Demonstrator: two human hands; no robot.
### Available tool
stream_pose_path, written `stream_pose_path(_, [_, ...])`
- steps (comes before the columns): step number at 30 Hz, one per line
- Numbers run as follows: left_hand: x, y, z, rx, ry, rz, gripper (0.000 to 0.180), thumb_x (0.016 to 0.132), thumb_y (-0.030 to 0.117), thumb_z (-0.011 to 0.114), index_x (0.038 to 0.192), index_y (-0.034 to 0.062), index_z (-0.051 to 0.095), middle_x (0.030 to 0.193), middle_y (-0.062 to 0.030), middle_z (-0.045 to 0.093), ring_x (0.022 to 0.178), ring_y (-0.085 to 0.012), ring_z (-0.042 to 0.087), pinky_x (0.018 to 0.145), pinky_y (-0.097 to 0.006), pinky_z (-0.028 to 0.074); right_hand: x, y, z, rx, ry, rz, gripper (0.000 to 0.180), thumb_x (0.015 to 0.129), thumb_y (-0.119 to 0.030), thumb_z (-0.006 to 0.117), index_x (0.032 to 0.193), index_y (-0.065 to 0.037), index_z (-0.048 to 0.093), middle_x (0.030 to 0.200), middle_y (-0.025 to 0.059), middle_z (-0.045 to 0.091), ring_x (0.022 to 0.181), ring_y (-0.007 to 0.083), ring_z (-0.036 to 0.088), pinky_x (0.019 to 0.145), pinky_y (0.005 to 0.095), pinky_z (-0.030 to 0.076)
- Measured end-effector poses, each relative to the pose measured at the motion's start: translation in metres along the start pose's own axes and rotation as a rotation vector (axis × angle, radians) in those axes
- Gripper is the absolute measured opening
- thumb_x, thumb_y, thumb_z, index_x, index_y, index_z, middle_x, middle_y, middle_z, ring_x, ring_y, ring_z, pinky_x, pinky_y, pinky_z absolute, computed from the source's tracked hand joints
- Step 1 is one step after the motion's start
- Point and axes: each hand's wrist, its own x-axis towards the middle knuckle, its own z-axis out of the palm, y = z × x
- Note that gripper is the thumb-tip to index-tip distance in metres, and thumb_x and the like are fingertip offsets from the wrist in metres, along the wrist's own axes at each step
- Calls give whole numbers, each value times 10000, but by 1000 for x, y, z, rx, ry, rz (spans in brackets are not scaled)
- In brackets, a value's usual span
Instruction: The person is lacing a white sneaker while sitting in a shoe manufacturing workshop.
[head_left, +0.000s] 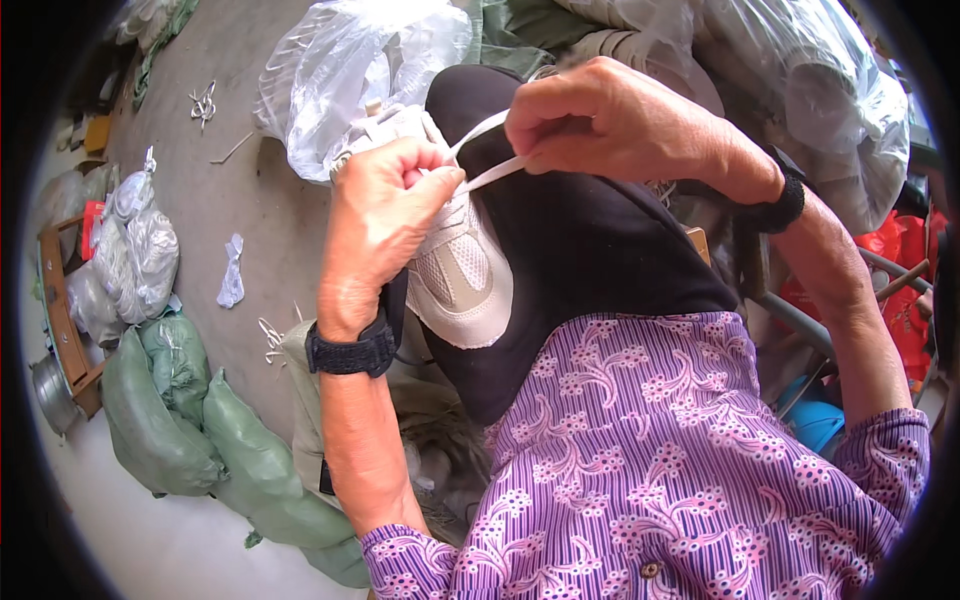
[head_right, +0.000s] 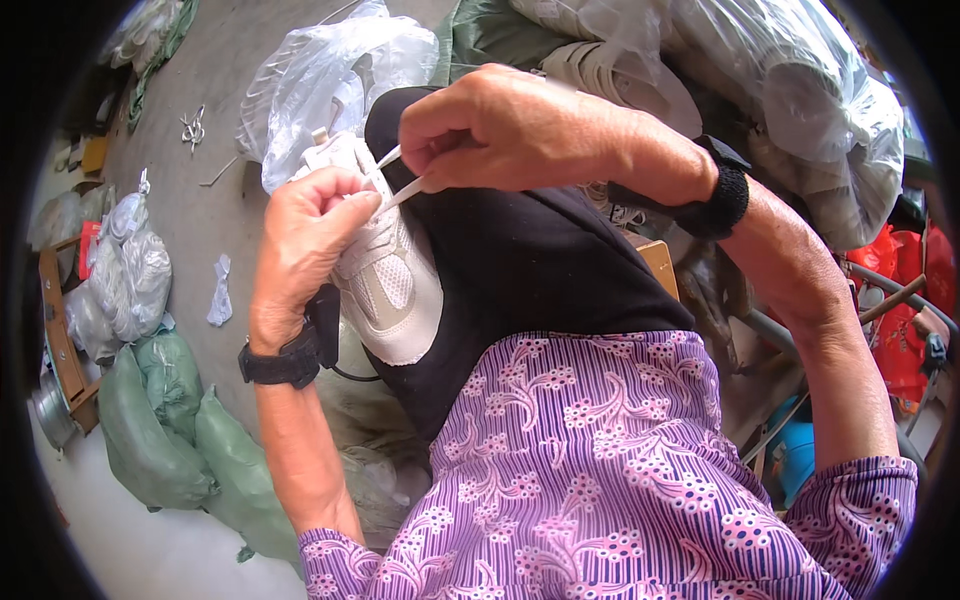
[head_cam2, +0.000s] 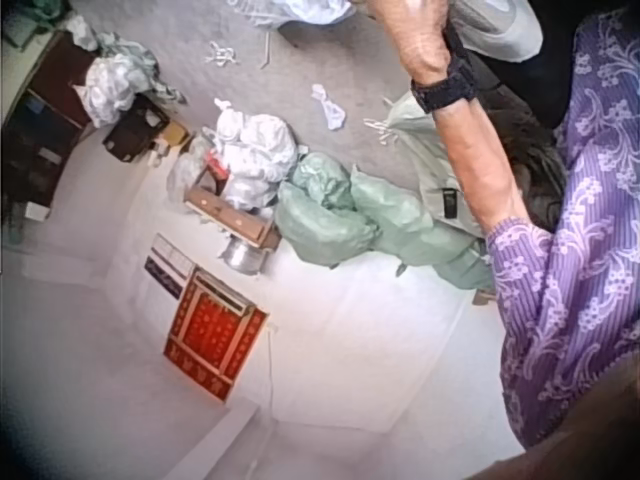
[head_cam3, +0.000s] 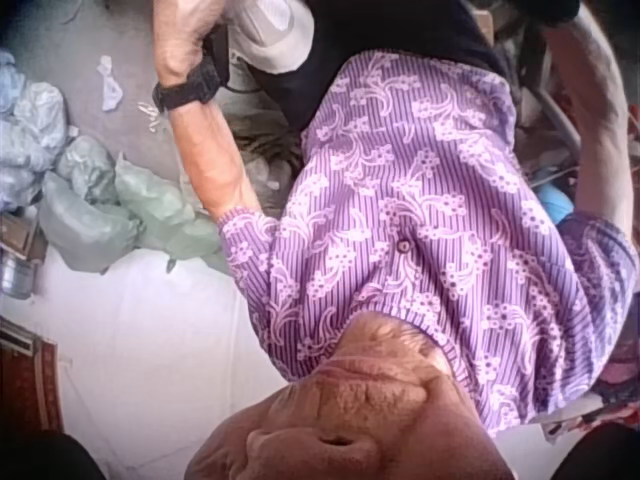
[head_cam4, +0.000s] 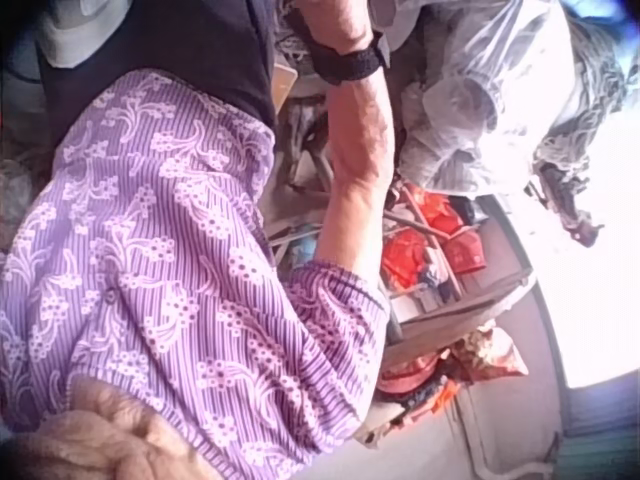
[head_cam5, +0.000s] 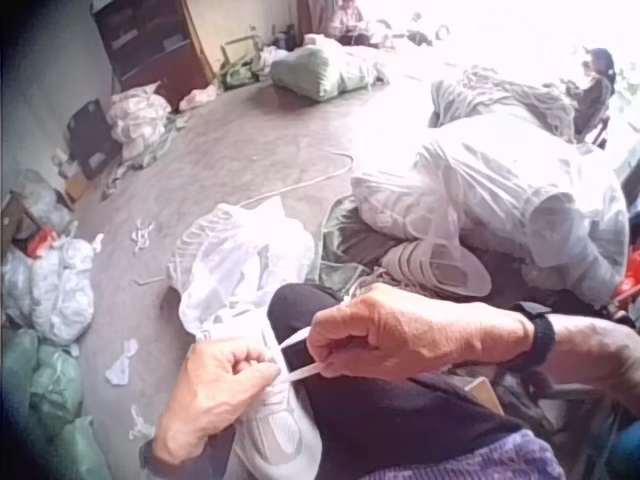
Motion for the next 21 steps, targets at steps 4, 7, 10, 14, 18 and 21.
stream_pose_path(4, [-13, -1, -3, -553, 32, -100, 97, 850, 130, 665, 843, 34, 657, 628, 36, 544, 533, -16, 455, 496, -182, 358, -20, 16, -5, -124, 42, 29, 125, 842, -142, 618, 874, -22, 604, 714, 125, 618, 648, 274, 612, 627, 356, 472])
stream_pose_path(7, [-25, -30, -11, -1060, 55, -142, 122, 905, 127, 600, 990, 45, 567, 572, 75, 380, 465, -42, 363, 458, -209, 326, -30, 40, -9, -283, 63, 137, 156, 873, -155, 587, 878, 1, 596, 734, 174, 604, 670, 338, 594, 629, 384, 472])
stream_pose_path(10, [-36, -54, -13, -1461, 15, -33, 89, 927, 133, 562, 965, 59, 529, 575, 74, 364, 468, -56, 358, 458, -229, 322, -40, 44, -30, -172, 59, 372, 178, 908, -175, 577, 924, 1, 597, 719, 148, 578, 673, 273, 568, 656, 353, 460])
stream_pose_path(14, [-26, -50, -10, -1718, 8, 179, 84, 944, 126, 523, 969, 46, 516, 568, 42, 363, 477, -87, 312, 469, -251, 282, -101, 73, -81, -422, 202, 518, 200, 905, -192, 586, 952, 2, 599, 753, 63, 583, 702, 138, 530, 675, 312, 448])
stream_pose_path(18, [-52, -49, -37, -1806, 49, 367, 229, 1001, 123, 400, 773, 121, 374, 584, 40, 280, 473, -83, 219, 466, -260, 223, -126, 21, -123, 229, 463, 839, 242, 896, -279, 613, 956, -48, 652, 810, -37, 577, 742, 59, 518, 652, 231, 441])
stream_pose_path(21, [-74, -52, -38, -1711, 307, 279, 137, 944, 192, 545, 935, 56, 530, 564, 31, 320, 454, -80, 254, 463, -241, 265, -150, 51, -106, 610, 623, 744, 238, 908, -274, 605, 986, -54, 656, 872, -24, 614, 744, 69, 554, 673, 247, 489])
